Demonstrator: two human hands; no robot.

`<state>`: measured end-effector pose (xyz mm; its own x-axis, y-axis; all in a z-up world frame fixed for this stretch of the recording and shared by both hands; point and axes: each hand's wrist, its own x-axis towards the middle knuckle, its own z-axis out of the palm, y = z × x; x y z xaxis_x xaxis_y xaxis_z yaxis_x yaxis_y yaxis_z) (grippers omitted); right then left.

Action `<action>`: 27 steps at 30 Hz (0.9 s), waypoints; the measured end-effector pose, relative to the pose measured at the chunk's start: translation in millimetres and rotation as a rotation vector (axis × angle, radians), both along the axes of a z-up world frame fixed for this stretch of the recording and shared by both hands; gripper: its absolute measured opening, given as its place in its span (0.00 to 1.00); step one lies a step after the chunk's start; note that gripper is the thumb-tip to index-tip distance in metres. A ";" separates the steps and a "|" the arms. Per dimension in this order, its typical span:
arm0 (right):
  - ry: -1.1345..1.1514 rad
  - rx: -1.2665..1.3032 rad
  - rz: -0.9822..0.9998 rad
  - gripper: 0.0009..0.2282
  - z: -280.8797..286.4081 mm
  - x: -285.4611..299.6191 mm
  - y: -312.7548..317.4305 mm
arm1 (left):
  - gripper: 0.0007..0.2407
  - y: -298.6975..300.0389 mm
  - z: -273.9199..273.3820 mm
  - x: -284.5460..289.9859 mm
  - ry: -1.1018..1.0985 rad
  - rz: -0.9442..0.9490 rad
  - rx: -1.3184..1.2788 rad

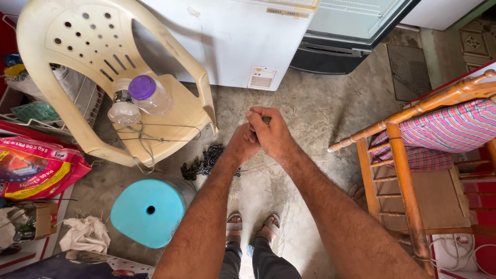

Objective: Mopping the floor in a grocery store and then interacting with objects on a counter.

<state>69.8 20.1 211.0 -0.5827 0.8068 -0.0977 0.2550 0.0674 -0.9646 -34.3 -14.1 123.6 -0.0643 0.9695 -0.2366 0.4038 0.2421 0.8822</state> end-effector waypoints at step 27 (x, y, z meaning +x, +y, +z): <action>0.025 -0.137 0.008 0.16 -14.8 -22.0 -15.0 | 0.13 -29.2 -39.0 -8.1 -0.045 0.215 -0.007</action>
<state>47.8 5.1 196.2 -0.5929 0.7822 -0.1916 0.2305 -0.0631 -0.9710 -42.3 -43.3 84.7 -0.2586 0.9330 -0.2503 0.3024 0.3243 0.8963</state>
